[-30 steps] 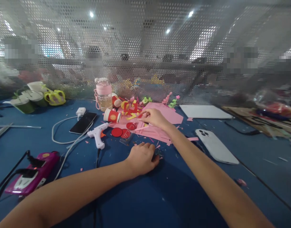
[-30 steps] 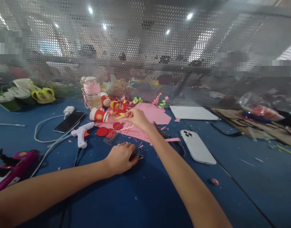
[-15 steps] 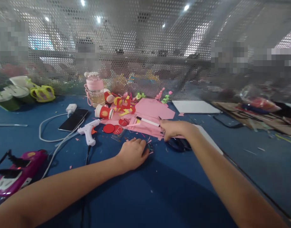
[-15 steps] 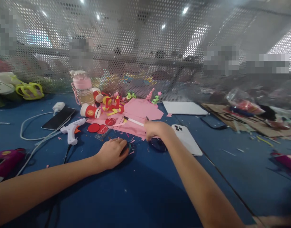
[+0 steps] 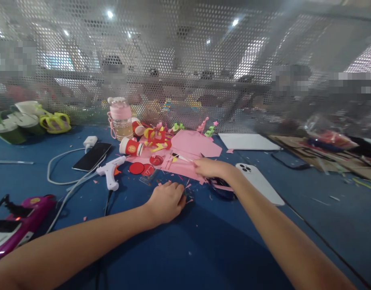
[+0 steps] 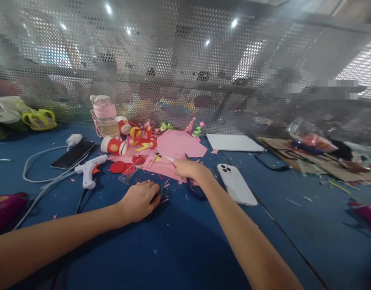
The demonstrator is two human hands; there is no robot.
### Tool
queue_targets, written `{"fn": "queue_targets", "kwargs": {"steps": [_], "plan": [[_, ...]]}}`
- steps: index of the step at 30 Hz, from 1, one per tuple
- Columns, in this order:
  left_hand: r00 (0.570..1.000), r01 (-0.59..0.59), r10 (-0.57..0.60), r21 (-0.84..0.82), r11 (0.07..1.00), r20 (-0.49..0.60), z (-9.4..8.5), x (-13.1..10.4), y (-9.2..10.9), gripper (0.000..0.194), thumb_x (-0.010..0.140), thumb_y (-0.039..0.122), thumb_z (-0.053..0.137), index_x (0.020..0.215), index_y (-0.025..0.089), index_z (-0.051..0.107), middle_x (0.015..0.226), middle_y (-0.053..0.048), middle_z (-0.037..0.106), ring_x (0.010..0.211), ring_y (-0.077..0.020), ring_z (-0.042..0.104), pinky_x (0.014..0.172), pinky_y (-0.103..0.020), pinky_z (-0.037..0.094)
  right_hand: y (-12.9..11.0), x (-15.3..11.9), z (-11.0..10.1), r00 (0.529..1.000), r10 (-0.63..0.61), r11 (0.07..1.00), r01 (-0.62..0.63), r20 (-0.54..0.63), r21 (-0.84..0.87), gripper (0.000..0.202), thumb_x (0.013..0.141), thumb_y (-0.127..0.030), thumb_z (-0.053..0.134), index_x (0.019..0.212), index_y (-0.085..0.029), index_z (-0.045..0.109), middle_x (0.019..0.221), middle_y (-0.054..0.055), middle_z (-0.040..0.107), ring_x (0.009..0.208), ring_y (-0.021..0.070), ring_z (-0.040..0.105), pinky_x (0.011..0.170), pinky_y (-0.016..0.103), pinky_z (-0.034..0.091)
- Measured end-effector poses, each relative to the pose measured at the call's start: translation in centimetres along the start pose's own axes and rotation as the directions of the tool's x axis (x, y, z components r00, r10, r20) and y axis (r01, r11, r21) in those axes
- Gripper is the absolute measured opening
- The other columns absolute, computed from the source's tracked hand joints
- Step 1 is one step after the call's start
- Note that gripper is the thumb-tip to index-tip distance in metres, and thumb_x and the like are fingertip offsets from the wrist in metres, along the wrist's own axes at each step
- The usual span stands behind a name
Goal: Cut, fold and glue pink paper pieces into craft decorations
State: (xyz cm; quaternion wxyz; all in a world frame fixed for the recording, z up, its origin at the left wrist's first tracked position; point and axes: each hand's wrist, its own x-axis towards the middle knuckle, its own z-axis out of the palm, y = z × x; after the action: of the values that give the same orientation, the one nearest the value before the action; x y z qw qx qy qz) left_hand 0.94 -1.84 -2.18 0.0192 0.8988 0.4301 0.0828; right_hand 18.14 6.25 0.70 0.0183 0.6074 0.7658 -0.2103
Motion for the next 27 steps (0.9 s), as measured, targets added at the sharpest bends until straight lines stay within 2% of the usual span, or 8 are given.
{"fn": "queue_targets", "kwargs": {"steps": [5,9,12,15,18,22,25,27], "plan": [[1.000,-0.001,0.001,-0.008,1.000,0.012,0.0,0.1,0.0,0.021,0.084,0.021,0.035,0.087,0.013,0.054,0.085,-0.009,0.062,0.085,-0.0255,0.059,0.070,-0.043,0.050,-0.5,-0.3,-1.3,0.999,0.029,0.999,-0.029,0.030,-0.014,0.017,0.069,-0.008,0.048,0.054,-0.017,0.048,0.040,-0.003,0.045,0.037,0.0092,0.043,0.039,0.021,0.030],[1.000,-0.021,0.021,-0.016,1.000,0.012,0.1,0.1,-0.1,0.022,0.084,0.022,0.034,0.086,0.014,0.054,0.084,-0.008,0.062,0.085,-0.0254,0.059,0.070,-0.044,0.050,-2.1,-1.1,-1.8,0.999,-0.018,1.000,0.018,0.037,0.003,0.012,0.078,-0.016,0.044,0.070,-0.015,0.053,0.057,0.001,0.056,0.046,0.0103,0.050,0.044,0.021,0.035],[0.999,-0.027,0.027,-0.013,1.000,0.022,0.0,0.1,-0.2,0.023,0.085,0.023,0.033,0.086,0.013,0.054,0.084,-0.009,0.062,0.084,-0.0254,0.059,0.070,-0.043,0.050,-3.5,-1.2,-1.0,0.992,-0.065,0.997,0.070,-0.109,0.036,0.016,0.084,-0.024,0.039,0.087,-0.015,0.052,0.077,0.006,0.062,0.064,0.0138,0.057,0.056,0.023,0.042],[0.999,-0.017,0.017,-0.006,1.000,0.027,-0.1,0.1,-0.1,0.023,0.084,0.022,0.035,0.086,0.013,0.055,0.084,-0.009,0.062,0.084,-0.0253,0.059,0.071,-0.043,0.050,-4.2,-0.5,0.4,0.921,-0.160,0.973,0.209,-0.354,0.102,0.021,0.081,-0.024,0.048,0.100,-0.015,0.051,0.100,0.011,0.061,0.088,0.0187,0.058,0.071,0.029,0.044],[1.000,-0.013,0.013,-0.005,1.000,0.021,-0.1,0.1,0.0,0.023,0.084,0.022,0.035,0.087,0.012,0.056,0.085,-0.009,0.063,0.084,-0.0256,0.059,0.070,-0.043,0.050,-3.9,0.6,0.9,0.893,-0.200,0.953,0.274,-0.404,0.133,0.030,0.078,-0.022,0.053,0.108,-0.017,0.049,0.113,0.009,0.056,0.093,0.0159,0.057,0.076,0.027,0.045],[1.000,-0.020,0.020,0.011,1.000,0.016,0.1,0.0,-0.1,0.022,0.083,0.021,0.036,0.088,0.012,0.056,0.086,-0.010,0.063,0.084,-0.0261,0.059,0.069,-0.044,0.050,-3.2,3.3,0.0,0.869,-0.100,0.986,0.153,-0.484,0.070,0.035,0.075,-0.031,0.058,0.104,-0.011,0.052,0.110,0.014,0.056,0.104,0.0227,0.052,0.087,0.034,0.040],[1.000,-0.031,0.031,0.012,0.999,0.002,0.3,-0.1,-0.3,0.022,0.084,0.021,0.035,0.086,0.012,0.055,0.086,-0.010,0.062,0.084,-0.0255,0.059,0.070,-0.042,0.050,-3.7,6.4,-0.5,0.827,0.005,0.998,0.031,-0.562,0.055,0.058,0.064,-0.033,0.068,0.109,-0.002,0.046,0.115,0.025,0.049,0.113,0.0353,0.041,0.093,0.046,0.031],[0.999,-0.036,0.036,0.011,0.999,-0.002,0.4,-0.1,-0.4,0.022,0.084,0.020,0.035,0.086,0.012,0.055,0.084,-0.009,0.062,0.083,-0.0250,0.059,0.069,-0.041,0.050,-4.5,8.4,-0.3,0.801,0.067,0.997,-0.031,-0.595,0.070,0.064,0.064,-0.031,0.067,0.113,0.002,0.041,0.117,0.028,0.046,0.114,0.0379,0.039,0.093,0.046,0.031]]}}
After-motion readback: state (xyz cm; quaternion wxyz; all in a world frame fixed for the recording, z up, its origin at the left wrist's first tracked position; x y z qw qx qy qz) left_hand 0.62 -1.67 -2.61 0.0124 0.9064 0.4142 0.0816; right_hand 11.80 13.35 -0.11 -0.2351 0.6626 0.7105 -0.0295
